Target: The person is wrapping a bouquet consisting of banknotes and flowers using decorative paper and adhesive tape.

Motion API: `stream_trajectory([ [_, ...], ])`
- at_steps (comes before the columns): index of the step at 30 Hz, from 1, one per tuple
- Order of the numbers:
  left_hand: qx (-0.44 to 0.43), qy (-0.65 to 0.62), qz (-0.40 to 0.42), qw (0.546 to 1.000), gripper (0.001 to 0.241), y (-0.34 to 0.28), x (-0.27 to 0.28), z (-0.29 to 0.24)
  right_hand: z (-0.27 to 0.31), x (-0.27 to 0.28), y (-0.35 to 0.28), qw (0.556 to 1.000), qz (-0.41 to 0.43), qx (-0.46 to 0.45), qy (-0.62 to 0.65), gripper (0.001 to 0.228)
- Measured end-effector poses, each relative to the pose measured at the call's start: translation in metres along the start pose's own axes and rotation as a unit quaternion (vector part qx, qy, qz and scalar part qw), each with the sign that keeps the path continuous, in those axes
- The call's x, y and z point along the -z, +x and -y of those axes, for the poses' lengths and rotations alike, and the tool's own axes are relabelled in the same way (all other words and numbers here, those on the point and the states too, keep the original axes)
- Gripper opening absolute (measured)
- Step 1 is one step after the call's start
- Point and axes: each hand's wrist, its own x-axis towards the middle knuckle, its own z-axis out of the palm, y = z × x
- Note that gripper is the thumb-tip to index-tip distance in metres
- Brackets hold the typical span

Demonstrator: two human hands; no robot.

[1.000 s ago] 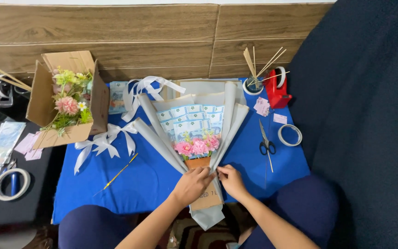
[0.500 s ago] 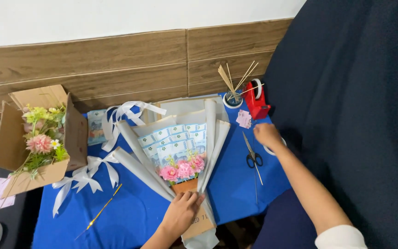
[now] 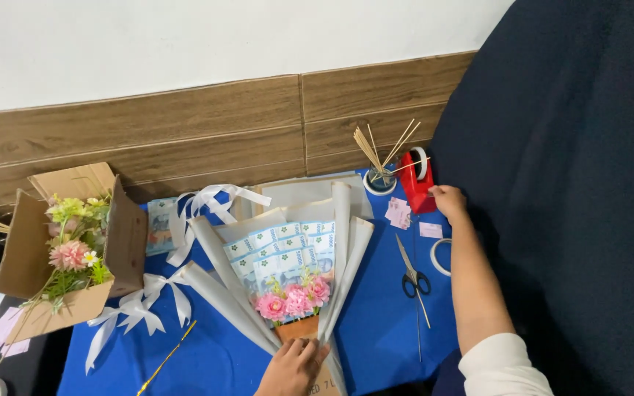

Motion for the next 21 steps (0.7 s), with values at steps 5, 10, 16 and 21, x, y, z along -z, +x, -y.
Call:
stream_trajectory([
  [5,0.008,-0.03,0.029,0.999,0.024,-0.004,-0.005,0.002,0.041,0.026,-0.044,0.945,0.018,-0.158,0.285,0.046],
  [10,0.017,-0.048,0.023,0.998,0.02,-0.006,-0.003,0.003,0.022,0.017,-0.04,0.909,0.001,-0.152,0.388,0.045],
  [16,-0.001,-0.057,0.082,0.995,0.032,-0.005,0.01,0.004,-0.01,-0.003,-0.052,0.878,-0.029,-0.107,0.465,0.03],
  [21,0.015,-0.05,0.063,0.997,0.029,-0.003,0.012,0.0,-0.022,-0.016,-0.049,0.882,-0.052,-0.103,0.457,0.036],
])
